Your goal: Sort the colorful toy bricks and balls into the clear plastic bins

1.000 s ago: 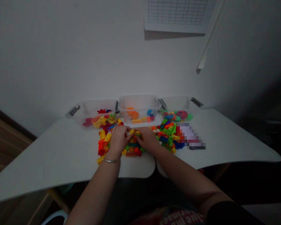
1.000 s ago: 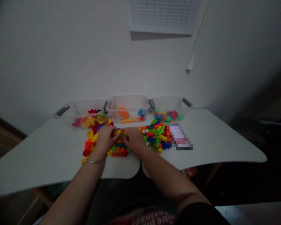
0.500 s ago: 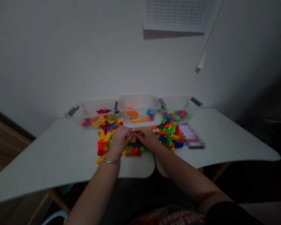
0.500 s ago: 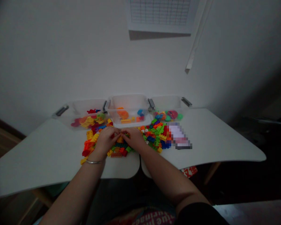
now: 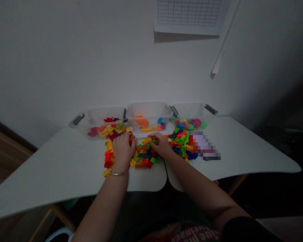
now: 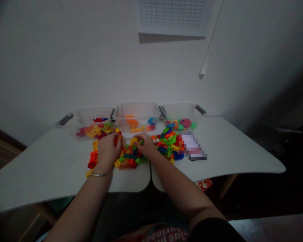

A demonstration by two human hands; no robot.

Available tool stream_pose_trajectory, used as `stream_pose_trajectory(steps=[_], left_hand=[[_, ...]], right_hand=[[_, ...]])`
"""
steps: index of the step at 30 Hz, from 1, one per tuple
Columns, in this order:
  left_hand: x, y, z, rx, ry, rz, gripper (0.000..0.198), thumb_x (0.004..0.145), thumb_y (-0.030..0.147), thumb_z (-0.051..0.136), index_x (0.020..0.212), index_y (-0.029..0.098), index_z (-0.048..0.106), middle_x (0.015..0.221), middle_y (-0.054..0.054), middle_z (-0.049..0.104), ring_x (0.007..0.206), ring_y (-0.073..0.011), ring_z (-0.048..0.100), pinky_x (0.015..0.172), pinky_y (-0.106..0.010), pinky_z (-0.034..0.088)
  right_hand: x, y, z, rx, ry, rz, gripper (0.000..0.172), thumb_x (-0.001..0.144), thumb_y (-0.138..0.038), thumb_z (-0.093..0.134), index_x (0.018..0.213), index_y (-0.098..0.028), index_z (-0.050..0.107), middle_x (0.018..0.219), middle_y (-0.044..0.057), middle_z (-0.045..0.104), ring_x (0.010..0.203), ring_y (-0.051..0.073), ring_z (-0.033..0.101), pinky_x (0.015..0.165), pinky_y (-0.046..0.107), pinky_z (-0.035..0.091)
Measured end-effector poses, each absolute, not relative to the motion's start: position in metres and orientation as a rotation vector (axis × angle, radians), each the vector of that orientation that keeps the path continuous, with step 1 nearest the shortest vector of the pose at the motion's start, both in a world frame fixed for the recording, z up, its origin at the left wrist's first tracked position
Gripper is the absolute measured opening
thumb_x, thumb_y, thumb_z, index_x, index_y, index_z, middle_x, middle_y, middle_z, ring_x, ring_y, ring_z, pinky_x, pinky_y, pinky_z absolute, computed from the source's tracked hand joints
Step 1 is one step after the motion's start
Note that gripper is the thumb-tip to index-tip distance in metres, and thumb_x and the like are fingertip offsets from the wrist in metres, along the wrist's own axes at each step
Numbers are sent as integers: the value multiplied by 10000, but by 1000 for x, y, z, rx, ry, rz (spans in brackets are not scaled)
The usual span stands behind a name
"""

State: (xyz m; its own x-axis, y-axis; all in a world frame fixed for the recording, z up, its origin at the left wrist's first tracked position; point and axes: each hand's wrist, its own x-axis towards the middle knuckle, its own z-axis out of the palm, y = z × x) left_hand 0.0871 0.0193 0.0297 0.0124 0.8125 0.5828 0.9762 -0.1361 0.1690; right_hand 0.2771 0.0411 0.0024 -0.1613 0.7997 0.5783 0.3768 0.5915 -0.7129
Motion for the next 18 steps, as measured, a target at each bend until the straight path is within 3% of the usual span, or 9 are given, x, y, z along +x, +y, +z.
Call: stream_pose_trajectory(steps=[7,13,18], left_hand=[[86,23,20,-2005,-1900,-702,338,874,398,461,986,171,686,1044,-150,652,1000,-327,529,846,-446,401],[82,26,16,-2069,-1830,-665,330,864,429,499,1015,198,679,983,-122,695,990,-329,525,867,-453,390],[80,26,14,-2087,-1800,-674,301,845,436,552,1033,236,673,948,-101,710,995,-331,529,857,-457,385]], right_hand=[[285,50,15,-997,-1534,582,253,795,-254,578,1040,-190,586,956,55,659,829,161,643,776,308,556],[315,72,60,-1028,-1423,241,272,868,-291,510,1125,-214,553,1101,88,649,902,180,633,786,322,538],[332,97,78,-1122,-1477,93,221,882,-255,504,1070,-219,613,1037,62,685,883,185,635,840,349,521]])
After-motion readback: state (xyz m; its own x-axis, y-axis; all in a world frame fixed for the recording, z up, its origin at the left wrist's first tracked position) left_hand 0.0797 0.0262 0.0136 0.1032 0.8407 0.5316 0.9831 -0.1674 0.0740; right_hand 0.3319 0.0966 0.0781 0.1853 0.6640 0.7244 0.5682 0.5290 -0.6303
